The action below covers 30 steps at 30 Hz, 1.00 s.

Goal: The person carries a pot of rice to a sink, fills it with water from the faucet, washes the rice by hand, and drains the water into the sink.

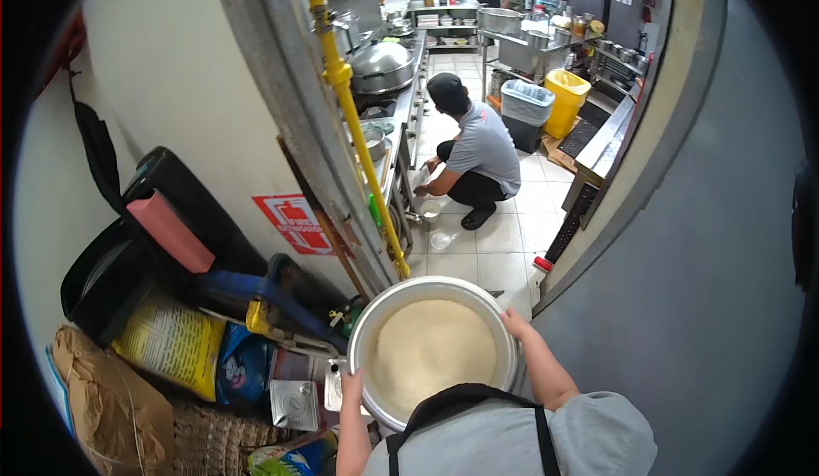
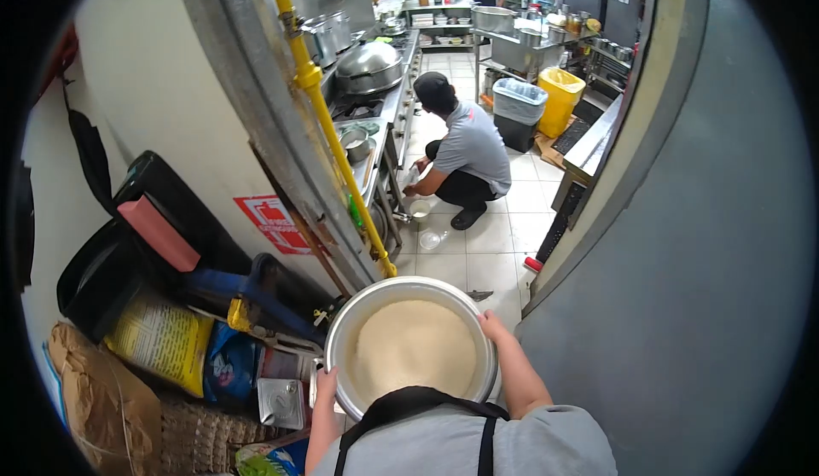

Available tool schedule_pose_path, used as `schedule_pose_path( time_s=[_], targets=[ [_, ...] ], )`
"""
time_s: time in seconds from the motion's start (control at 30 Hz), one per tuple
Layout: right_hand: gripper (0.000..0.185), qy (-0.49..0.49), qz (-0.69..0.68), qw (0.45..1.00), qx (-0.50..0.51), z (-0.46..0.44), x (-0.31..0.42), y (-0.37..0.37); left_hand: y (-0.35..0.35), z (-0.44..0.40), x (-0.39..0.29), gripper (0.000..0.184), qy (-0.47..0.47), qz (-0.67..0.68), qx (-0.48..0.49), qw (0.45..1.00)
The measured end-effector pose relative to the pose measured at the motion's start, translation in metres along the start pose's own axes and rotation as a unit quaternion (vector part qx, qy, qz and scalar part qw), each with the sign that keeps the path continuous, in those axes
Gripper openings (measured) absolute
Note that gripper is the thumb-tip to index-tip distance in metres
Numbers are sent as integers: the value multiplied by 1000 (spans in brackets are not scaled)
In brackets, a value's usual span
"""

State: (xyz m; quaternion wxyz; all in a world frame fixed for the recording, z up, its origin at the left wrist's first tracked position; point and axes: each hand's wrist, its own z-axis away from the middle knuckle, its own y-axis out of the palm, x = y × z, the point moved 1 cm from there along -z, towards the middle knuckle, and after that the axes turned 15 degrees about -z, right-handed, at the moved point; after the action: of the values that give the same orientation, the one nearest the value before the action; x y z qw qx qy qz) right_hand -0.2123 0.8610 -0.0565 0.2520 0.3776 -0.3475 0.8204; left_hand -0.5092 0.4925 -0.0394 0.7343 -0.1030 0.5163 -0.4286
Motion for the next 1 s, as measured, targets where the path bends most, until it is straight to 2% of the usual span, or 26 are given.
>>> schedule_pose_path(
  time_s=[0.1, 0.27, 0.37, 0.47, 0.53, 0.67, 0.7, 0.87, 0.93, 1.0],
  targets=[
    [46, 18, 6, 996, -82, -12, 6, -42, 25, -4, -56, 47, 41, -16, 26, 999],
    [41, -32, -34, 984, -169, -34, 25, -109, 86, -60, -89, 47, 102, -29, 27, 994],
    [37, -36, -38, 981, -185, -47, 41, -132, 103, -66, -135, 44, 129, -2, 61, 990],
    [33, -61, -72, 966, -241, -84, 36, -143, 112, -68, -204, 42, 116, 25, 108, 987],
    [32, -85, -108, 959, -249, -124, 27, -151, 154, -140, -197, 41, 167, -14, 66, 984],
    [31, -71, -116, 951, -278, -144, 63, -188, 188, -185, -275, 41, 180, -28, 91, 979],
    [31, -72, -116, 947, -290, -149, 71, -196, 202, -202, -285, 42, 183, -77, 85, 976],
    [32, -52, -130, 933, -330, -170, 65, -220, 229, -216, -371, 41, 221, -100, 138, 960],
    [33, -30, -141, 929, -341, -186, 69, -237, 249, -237, -396, 41, 241, -106, 136, 955],
    [33, -55, -132, 921, -362, -206, 74, -251, 271, -253, -411, 40, 250, -110, 126, 954]
  ],
)
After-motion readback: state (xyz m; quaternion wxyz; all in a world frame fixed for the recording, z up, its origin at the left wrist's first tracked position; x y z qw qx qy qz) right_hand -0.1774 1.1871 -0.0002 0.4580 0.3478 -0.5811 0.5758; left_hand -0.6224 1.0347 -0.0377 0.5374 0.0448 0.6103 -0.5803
